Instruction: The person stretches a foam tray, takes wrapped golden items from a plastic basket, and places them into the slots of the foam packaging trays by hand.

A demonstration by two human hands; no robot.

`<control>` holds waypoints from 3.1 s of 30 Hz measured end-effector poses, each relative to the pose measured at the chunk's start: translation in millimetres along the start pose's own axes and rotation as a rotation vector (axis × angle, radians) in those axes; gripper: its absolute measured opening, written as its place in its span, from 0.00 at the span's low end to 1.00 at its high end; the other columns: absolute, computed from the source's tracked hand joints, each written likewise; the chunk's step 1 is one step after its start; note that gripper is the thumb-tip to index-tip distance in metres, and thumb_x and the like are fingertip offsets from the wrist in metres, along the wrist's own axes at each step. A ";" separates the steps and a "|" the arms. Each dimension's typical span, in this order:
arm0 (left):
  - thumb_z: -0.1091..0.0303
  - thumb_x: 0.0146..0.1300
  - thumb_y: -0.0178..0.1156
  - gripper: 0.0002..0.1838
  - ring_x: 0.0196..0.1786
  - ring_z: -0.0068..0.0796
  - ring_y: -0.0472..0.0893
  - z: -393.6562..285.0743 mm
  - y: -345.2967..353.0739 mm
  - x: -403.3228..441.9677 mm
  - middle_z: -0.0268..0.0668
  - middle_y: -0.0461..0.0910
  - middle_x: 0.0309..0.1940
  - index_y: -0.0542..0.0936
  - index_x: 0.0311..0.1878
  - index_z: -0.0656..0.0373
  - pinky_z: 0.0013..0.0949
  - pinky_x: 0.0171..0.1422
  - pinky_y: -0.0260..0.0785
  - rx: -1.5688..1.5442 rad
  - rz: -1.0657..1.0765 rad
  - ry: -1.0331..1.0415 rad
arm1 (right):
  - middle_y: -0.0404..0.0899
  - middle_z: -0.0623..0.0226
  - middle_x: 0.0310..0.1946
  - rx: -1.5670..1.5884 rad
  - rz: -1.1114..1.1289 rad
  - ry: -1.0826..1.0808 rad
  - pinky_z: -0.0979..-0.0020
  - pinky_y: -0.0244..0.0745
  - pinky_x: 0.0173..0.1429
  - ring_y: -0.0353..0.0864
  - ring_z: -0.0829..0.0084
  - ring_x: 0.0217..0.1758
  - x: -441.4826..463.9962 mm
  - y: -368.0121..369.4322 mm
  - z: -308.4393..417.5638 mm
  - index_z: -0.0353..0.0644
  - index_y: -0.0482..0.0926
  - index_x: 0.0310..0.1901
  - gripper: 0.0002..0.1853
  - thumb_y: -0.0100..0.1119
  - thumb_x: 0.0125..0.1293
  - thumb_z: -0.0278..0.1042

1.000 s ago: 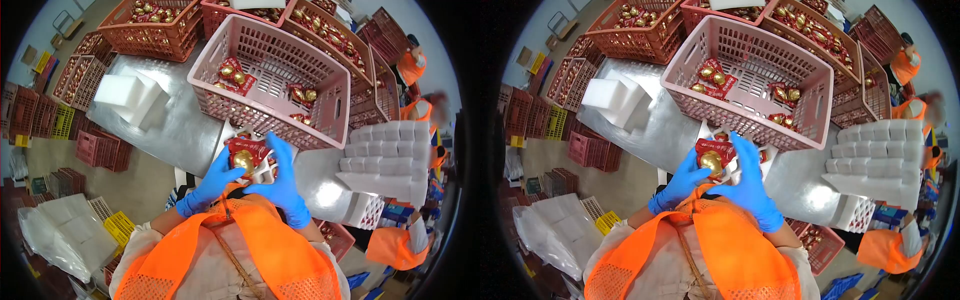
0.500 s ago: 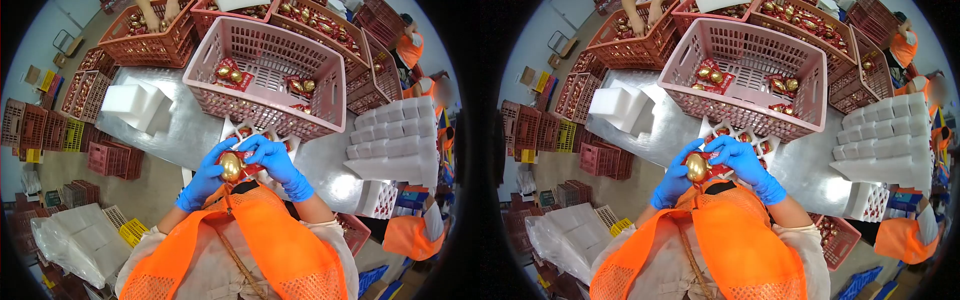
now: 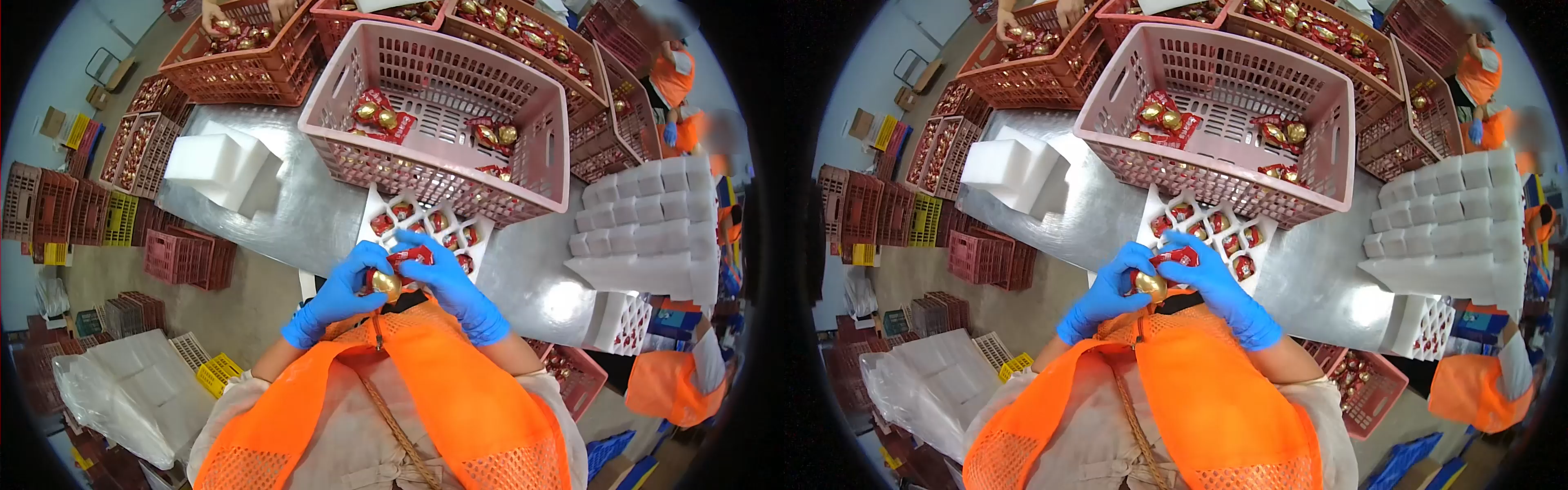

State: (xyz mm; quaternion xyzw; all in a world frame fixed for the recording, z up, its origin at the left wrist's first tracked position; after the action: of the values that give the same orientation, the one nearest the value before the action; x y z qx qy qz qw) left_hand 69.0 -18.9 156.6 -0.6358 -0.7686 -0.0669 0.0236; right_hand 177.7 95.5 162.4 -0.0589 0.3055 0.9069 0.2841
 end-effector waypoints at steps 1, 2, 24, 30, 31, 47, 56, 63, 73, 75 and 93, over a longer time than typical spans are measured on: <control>0.78 0.45 0.63 0.20 0.54 0.26 0.67 3.0 2.4 -2.1 0.35 0.66 0.46 0.72 0.44 0.59 0.30 0.61 0.60 -0.004 0.008 -0.007 | 0.77 0.63 0.43 -0.130 -0.033 0.220 0.76 0.73 0.48 0.77 0.76 0.43 -4.4 2.9 -10.8 0.36 0.76 0.51 0.20 0.64 0.55 0.30; 0.79 0.46 0.62 0.20 0.54 0.27 0.68 7.7 1.6 -4.4 0.35 0.65 0.46 0.72 0.45 0.60 0.30 0.60 0.61 0.023 -0.045 -0.034 | 0.78 0.66 0.40 -0.140 -0.110 0.193 0.79 0.73 0.43 0.78 0.78 0.38 -3.7 -3.5 -17.7 0.37 0.77 0.49 0.19 0.65 0.54 0.27; 0.73 0.52 0.60 0.20 0.61 0.49 0.66 70.4 -16.6 2.1 0.42 0.70 0.50 0.74 0.51 0.56 0.44 0.64 0.59 0.785 -0.293 -0.002 | 0.70 0.60 0.47 -1.104 -0.121 -0.434 0.70 0.73 0.52 0.73 0.65 0.46 -4.3 -89.2 -29.9 0.46 0.75 0.53 0.20 0.57 0.56 0.23; 0.75 0.50 0.59 0.22 0.63 0.49 0.64 80.9 -22.2 1.8 0.40 0.70 0.50 0.74 0.52 0.55 0.46 0.65 0.56 0.892 -0.154 -0.037 | 0.74 0.63 0.33 -1.928 0.418 -0.450 0.65 0.73 0.39 0.77 0.61 0.40 25.8 -67.3 -52.3 0.40 0.76 0.31 0.08 0.58 0.46 0.27; 0.75 0.50 0.59 0.22 0.63 0.49 0.64 81.9 -21.9 1.6 0.40 0.70 0.50 0.74 0.52 0.55 0.46 0.65 0.56 0.893 -0.160 -0.034 | 0.74 0.63 0.33 -1.932 0.421 -0.456 0.65 0.73 0.39 0.77 0.61 0.40 33.7 -65.0 -57.9 0.40 0.76 0.31 0.08 0.58 0.46 0.27; 0.76 0.50 0.58 0.20 0.62 0.51 0.65 82.2 -22.1 6.9 0.41 0.70 0.50 0.75 0.50 0.57 0.46 0.63 0.59 0.826 -0.201 -0.124 | 0.74 0.53 0.26 -1.694 0.347 -0.371 0.59 0.75 0.34 0.78 0.56 0.30 30.6 -62.6 -69.7 0.34 0.73 0.32 0.06 0.53 0.51 0.24; 0.77 0.48 0.59 0.18 0.58 0.51 0.67 76.2 -22.9 15.1 0.41 0.72 0.46 0.77 0.46 0.57 0.46 0.61 0.61 0.813 -0.240 -0.159 | 0.79 0.49 0.29 -1.684 -0.166 -0.153 0.63 0.76 0.39 0.81 0.56 0.33 152.2 -102.6 184.3 0.34 0.80 0.37 0.10 0.56 0.55 0.29; 0.76 0.47 0.60 0.16 0.54 0.50 0.67 85.2 -27.4 10.9 0.42 0.72 0.44 0.76 0.43 0.57 0.47 0.57 0.62 0.792 -0.289 -0.150 | 0.78 0.42 0.36 -1.926 -0.210 0.087 0.59 0.77 0.45 0.79 0.47 0.41 262.2 -259.3 81.8 0.33 0.77 0.42 0.22 0.66 0.44 0.34; 0.72 0.52 0.60 0.18 0.45 0.45 0.74 41.1 -24.6 23.6 0.42 0.74 0.42 0.75 0.48 0.58 0.41 0.51 0.66 0.667 -0.217 0.096 | 0.73 0.57 0.32 -1.555 0.007 -0.538 0.61 0.72 0.45 0.75 0.56 0.40 127.1 -46.1 196.0 0.42 0.79 0.42 0.24 0.71 0.37 0.35; 0.74 0.57 0.57 0.22 0.46 0.35 0.75 34.2 -11.3 39.9 0.39 0.74 0.43 0.69 0.56 0.63 0.34 0.50 0.70 -0.370 -0.246 -0.229 | 0.74 0.60 0.33 -1.587 0.058 -0.779 0.62 0.70 0.40 0.74 0.59 0.37 72.6 2.6 190.7 0.46 0.80 0.44 0.27 0.71 0.35 0.33; 0.76 0.56 0.52 0.27 0.56 0.31 0.73 61.9 12.0 21.3 0.40 0.70 0.54 0.63 0.62 0.64 0.33 0.62 0.66 -0.816 -0.024 -0.587 | 0.72 0.57 0.43 -1.148 -0.180 -0.582 0.65 0.70 0.52 0.74 0.61 0.44 11.6 -6.6 35.8 0.41 0.70 0.58 0.29 0.67 0.55 0.37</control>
State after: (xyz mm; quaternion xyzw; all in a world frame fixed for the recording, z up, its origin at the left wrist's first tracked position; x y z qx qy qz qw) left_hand 79.7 12.3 98.8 -0.5765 -0.6611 -0.1807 -0.4450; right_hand 174.1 126.4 184.6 0.0216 -0.3234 0.8775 0.3535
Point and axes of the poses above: each hand's wrist, its own x-axis towards the middle knuckle, its own y-axis out of the palm, z = x × y, the point moved 5 cm from there along x, towards the middle knuckle
